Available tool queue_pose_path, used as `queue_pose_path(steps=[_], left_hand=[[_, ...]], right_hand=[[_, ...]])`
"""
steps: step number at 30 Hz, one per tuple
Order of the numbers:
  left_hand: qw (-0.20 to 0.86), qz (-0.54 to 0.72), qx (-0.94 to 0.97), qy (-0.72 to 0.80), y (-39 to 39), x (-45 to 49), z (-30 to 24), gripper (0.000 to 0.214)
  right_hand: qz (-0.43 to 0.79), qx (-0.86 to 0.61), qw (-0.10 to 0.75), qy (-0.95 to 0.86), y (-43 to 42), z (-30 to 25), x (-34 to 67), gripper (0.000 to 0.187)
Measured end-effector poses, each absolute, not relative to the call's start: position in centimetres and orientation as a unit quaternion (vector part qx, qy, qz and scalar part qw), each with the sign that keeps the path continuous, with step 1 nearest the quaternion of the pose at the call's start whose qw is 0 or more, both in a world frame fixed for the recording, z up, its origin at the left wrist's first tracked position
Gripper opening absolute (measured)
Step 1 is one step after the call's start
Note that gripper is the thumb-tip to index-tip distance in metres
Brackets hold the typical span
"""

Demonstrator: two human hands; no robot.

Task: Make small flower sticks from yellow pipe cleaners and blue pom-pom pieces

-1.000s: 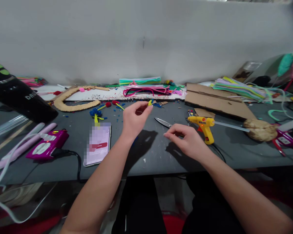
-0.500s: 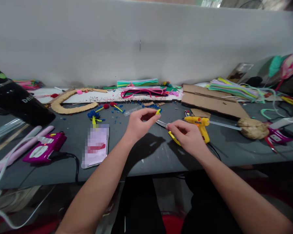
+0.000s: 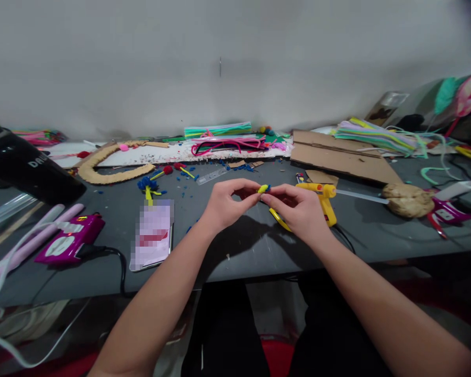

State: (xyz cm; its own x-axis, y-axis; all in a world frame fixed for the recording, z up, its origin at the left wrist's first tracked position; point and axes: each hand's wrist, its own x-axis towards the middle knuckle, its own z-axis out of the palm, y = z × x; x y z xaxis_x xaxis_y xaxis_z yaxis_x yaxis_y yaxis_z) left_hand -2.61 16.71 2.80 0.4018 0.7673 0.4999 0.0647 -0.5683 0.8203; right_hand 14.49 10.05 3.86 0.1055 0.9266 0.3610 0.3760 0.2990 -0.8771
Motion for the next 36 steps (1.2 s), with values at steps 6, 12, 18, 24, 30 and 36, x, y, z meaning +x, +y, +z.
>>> queue_pose_path(steps=[6,12,18,24,30,36], left_hand=[[0.38,0.452,0.753,0.292,16.6,-2.7,3.1,0.023],[0.37,0.485,0.725,0.32,17.4,-3.2,3.4,0.023],[0.477,0.581,0.579,0.315,19.5,-6.3,4.4,0.025],[0.529,0.601,0.51,0.314,20.7,-7.9,4.7,0.023],[0.544,0.573,0.53,0.309,20.4,-6.8,4.0,0.021],[0.539,0.557,0.544,0.322,20.4,-6.5,3.9,0.024]], right_hand=[[0.271,-0.538,0.504,-0.619,10.0,4.0,14.7,0.022],[0.292,-0.566,0.534,-0.556,10.6,4.1,15.7,0.022],[0.283,-0.579,0.503,-0.576,10.3,4.1,15.6,0.052],[0.215,-0.544,0.402,-0.705,10.2,2.5,13.8,0.028],[0.179,-0.554,0.349,-0.734,11.6,1.6,12.4,0.05],[0.159,-0.459,0.315,-0.816,13.4,0.3,10.6,0.02]])
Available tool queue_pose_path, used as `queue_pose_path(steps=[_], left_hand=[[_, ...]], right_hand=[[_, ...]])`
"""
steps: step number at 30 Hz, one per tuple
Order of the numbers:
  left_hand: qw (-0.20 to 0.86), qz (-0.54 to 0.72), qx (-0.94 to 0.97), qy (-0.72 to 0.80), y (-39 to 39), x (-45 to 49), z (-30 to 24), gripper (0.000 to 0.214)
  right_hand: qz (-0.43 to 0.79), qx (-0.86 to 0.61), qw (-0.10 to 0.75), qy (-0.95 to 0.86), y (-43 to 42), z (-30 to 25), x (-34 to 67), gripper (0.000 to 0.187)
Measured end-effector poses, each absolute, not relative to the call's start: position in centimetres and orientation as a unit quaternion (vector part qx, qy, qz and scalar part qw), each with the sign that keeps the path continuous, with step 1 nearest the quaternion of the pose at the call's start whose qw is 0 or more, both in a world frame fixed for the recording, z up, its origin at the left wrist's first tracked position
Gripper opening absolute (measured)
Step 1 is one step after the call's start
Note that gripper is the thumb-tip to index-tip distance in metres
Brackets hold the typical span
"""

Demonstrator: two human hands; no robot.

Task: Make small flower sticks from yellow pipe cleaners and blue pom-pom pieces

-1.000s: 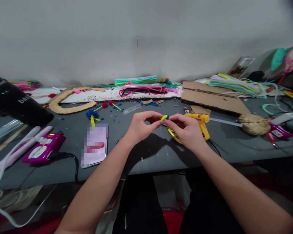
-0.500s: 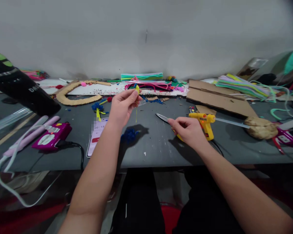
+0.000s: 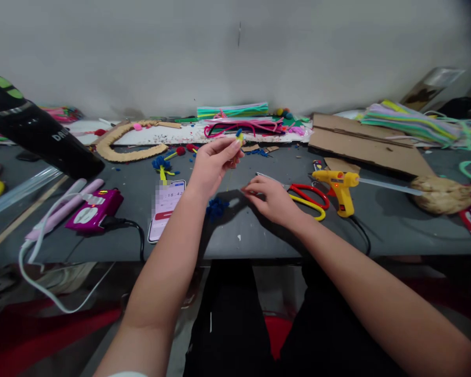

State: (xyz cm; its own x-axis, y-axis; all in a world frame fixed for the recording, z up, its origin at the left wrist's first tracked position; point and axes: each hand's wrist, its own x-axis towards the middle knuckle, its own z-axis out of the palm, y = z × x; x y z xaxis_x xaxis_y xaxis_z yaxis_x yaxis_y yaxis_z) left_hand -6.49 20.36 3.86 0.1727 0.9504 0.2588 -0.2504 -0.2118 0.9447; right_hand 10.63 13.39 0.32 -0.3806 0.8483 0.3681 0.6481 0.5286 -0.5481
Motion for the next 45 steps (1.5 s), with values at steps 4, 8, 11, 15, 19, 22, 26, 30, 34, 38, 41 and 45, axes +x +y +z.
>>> queue_pose_path(steps=[4,8,11,15,19,22,26,30,34,38,41,45], left_hand=[[0.546,0.556,0.544,0.311,20.4,-6.3,3.7,0.021],[0.542,0.549,0.549,0.32,20.1,-5.8,3.7,0.023],[0.544,0.541,0.553,0.324,19.9,-5.5,3.7,0.024],[0.547,0.536,0.557,0.323,19.9,-5.5,3.6,0.021],[0.565,0.523,0.555,0.315,20.0,-5.8,3.6,0.022],[0.591,0.505,0.552,0.301,19.8,-5.8,3.9,0.026],[0.631,0.466,0.534,0.314,19.2,-5.2,4.0,0.031],[0.646,0.427,0.538,0.332,18.5,-3.9,3.4,0.03],[0.647,0.375,0.577,0.328,17.9,-2.8,2.6,0.039],[0.623,0.339,0.627,0.322,17.7,-2.5,2.2,0.041],[0.616,0.336,0.64,0.312,17.7,-2.5,1.9,0.041],[0.603,0.315,0.668,0.303,17.7,-2.4,1.8,0.039]], right_hand=[[0.146,-0.444,0.289,-0.836,14.0,-0.4,8.6,0.023],[0.143,-0.431,0.261,-0.852,14.4,-1.2,7.4,0.02],[0.147,-0.432,0.256,-0.852,14.4,-1.4,7.2,0.015],[0.151,-0.45,0.25,-0.844,14.0,-1.0,7.2,0.014],[0.136,-0.476,0.263,-0.828,13.8,-0.4,8.4,0.014],[0.151,-0.506,0.267,-0.806,13.6,0.1,10.1,0.013],[0.216,-0.543,0.271,-0.765,12.4,1.2,12.8,0.015],[0.291,-0.562,0.287,-0.719,11.0,1.8,14.6,0.021],[0.302,-0.567,0.3,-0.705,10.4,1.7,15.5,0.022],[0.286,-0.58,0.287,-0.706,10.4,1.5,15.9,0.023],[0.271,-0.579,0.28,-0.716,10.6,1.4,15.9,0.023],[0.252,-0.575,0.282,-0.725,10.8,1.3,15.7,0.021]])
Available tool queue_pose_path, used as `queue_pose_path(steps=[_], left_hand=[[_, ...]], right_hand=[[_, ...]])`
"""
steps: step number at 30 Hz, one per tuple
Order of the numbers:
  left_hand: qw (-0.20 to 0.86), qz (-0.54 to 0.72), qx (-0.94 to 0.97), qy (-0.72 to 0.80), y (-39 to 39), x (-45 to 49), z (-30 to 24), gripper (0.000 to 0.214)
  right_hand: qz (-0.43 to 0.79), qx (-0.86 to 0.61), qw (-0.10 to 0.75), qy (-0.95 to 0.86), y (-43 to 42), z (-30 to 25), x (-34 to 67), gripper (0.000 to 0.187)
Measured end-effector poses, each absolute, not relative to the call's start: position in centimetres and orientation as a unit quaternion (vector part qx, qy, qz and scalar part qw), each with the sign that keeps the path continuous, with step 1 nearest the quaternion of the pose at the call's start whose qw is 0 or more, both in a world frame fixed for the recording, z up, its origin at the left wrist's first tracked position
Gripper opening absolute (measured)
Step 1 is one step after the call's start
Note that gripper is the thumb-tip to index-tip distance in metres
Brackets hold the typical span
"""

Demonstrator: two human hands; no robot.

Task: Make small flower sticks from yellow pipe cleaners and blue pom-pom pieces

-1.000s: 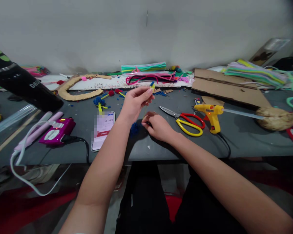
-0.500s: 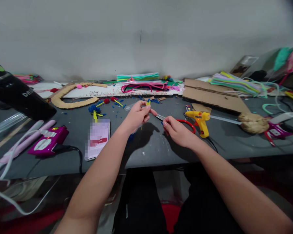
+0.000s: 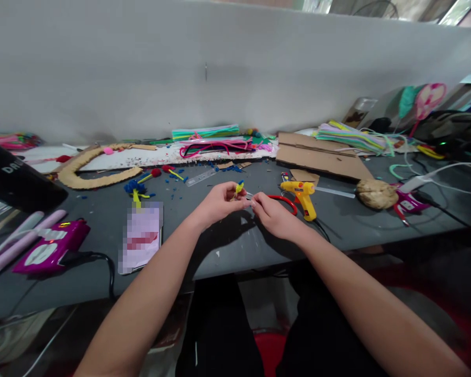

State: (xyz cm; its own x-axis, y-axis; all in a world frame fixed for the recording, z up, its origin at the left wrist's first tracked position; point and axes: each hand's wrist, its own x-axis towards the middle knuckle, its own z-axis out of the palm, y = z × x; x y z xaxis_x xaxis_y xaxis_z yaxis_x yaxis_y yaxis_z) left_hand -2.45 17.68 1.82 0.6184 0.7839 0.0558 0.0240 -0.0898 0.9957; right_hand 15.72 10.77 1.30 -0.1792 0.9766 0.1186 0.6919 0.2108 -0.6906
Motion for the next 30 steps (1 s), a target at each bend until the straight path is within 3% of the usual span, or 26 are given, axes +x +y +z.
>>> queue_pose_path(steps=[9,19,30], left_hand=[[0.536,0.32,0.711,0.325,17.7,-2.6,2.1,0.032],[0.571,0.37,0.66,0.32,18.1,-2.0,1.3,0.035],[0.648,0.391,0.576,0.308,17.7,-1.3,1.2,0.035]], right_hand=[[0.257,-0.563,0.271,-0.737,10.7,2.1,15.5,0.02],[0.331,-0.532,0.369,-0.687,10.6,1.4,15.1,0.023],[0.32,-0.496,0.431,-0.682,10.9,1.5,14.8,0.015]])
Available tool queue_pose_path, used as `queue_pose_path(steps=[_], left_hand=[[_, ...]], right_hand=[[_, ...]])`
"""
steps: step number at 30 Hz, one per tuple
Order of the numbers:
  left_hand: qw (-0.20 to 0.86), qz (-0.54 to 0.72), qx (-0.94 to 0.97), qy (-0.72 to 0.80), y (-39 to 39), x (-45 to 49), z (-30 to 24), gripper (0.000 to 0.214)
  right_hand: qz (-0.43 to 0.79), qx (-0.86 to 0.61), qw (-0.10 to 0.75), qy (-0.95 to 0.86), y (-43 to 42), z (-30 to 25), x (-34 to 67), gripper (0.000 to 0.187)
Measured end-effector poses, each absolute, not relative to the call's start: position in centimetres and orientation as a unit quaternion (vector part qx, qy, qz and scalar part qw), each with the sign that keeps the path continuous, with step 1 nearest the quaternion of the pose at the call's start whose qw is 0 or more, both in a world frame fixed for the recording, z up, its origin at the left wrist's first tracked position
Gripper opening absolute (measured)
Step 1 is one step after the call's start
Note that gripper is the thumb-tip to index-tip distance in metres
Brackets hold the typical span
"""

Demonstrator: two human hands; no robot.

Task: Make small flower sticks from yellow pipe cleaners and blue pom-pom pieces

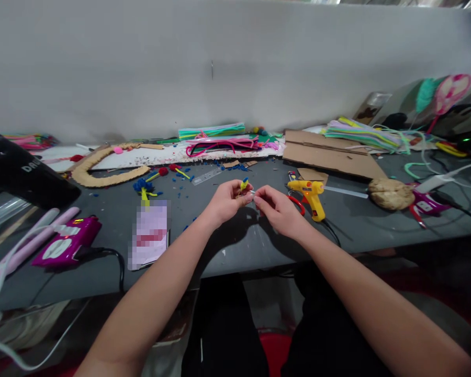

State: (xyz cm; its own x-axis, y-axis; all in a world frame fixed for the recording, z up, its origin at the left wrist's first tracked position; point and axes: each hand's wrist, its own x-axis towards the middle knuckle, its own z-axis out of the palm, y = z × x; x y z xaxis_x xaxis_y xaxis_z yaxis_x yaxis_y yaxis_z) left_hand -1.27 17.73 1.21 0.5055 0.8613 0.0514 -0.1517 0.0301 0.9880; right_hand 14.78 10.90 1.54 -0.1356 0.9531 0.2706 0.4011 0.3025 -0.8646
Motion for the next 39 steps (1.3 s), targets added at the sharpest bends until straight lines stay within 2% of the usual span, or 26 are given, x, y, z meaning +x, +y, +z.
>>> queue_pose_path(steps=[10,16,22,25,31,39], left_hand=[[0.692,0.377,0.55,0.277,17.5,-1.4,1.1,0.045],[0.652,0.383,0.58,0.304,17.4,-1.4,1.5,0.042],[0.639,0.372,0.604,0.296,17.4,-1.7,2.2,0.038],[0.588,0.38,0.646,0.304,17.4,-1.9,2.2,0.036],[0.398,0.379,0.77,0.326,16.8,-2.2,2.3,0.03],[0.286,0.359,0.834,0.306,16.5,-2.3,2.2,0.027]], right_hand=[[0.388,-0.454,0.442,-0.669,10.8,2.8,15.0,0.019],[0.39,-0.501,0.455,-0.624,11.0,3.1,15.7,0.026],[0.378,-0.555,0.472,-0.572,11.1,3.5,16.4,0.025],[0.41,-0.546,0.498,-0.535,11.0,3.6,16.5,0.026],[0.447,-0.499,0.507,-0.542,11.0,3.3,16.7,0.028],[0.418,-0.524,0.485,-0.562,10.9,3.3,16.5,0.025]])
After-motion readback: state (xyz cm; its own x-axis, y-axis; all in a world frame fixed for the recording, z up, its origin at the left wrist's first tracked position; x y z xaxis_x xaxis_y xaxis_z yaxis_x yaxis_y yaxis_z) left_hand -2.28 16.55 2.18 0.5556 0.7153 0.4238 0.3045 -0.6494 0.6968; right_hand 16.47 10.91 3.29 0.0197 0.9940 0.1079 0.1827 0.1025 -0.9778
